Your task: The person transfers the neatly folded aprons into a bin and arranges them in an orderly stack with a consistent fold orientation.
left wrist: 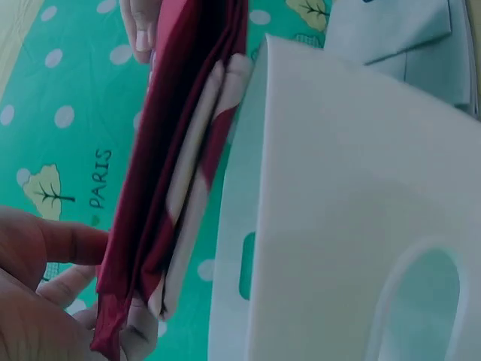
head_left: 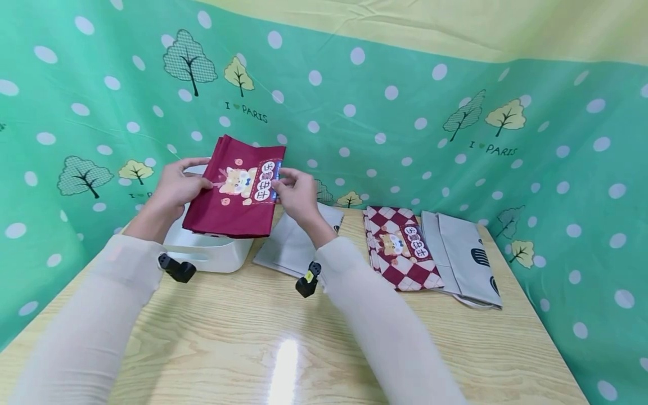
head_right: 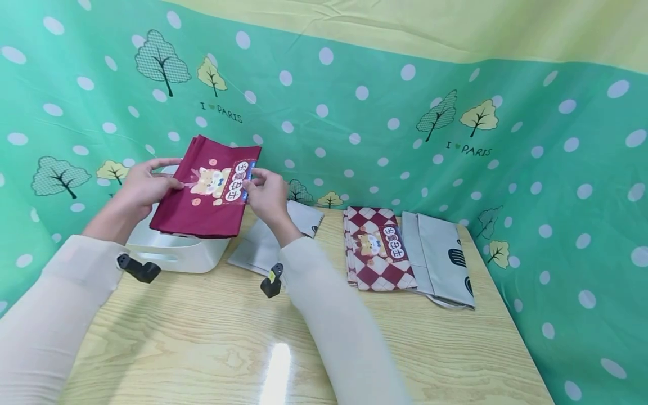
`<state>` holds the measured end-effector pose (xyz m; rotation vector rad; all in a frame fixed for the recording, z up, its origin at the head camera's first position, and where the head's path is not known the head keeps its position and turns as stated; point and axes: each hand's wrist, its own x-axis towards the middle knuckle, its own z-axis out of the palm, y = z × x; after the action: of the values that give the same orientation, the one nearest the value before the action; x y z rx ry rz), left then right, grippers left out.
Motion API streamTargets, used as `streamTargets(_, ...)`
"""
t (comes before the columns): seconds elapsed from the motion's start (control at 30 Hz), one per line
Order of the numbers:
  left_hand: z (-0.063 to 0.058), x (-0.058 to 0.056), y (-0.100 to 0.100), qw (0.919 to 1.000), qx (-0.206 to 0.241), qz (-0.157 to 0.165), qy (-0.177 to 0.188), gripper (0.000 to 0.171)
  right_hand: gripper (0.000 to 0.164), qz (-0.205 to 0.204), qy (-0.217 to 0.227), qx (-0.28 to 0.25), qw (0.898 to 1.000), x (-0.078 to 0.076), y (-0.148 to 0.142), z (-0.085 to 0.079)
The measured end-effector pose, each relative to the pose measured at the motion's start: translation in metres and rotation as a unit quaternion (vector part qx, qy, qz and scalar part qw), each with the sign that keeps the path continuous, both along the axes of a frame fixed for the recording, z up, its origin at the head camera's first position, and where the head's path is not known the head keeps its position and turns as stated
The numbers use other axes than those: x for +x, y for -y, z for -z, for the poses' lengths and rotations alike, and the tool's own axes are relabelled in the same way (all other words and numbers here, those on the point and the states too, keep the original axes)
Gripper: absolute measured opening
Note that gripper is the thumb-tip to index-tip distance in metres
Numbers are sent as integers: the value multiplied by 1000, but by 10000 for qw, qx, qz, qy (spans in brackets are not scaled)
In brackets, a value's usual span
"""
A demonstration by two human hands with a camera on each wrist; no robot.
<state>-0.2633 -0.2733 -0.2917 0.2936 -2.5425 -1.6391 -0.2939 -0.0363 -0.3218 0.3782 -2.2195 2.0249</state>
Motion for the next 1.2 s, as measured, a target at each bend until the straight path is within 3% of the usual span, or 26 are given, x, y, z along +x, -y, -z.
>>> streamTargets(0.4, 1, 0, 12, 9997, -13, -249, 54, 62, 32, 235, 291, -154, 9992, -1, 28, 9)
streamTargets(0.93, 5, -4, 31, 9969, -406, -669, 43, 57, 40, -155, 839, -309, 9959, 3, 54, 10)
streamTargets(1.03, 8, -4, 34, 9963, -501, -692, 62, 57, 41, -232, 680, -40, 9974, 4, 56, 10)
streamTargets(1.2, 12, 0, 39, 9922, -1064, -640, 58, 61, 39, -83, 244, 1002, 9946, 5, 53, 14)
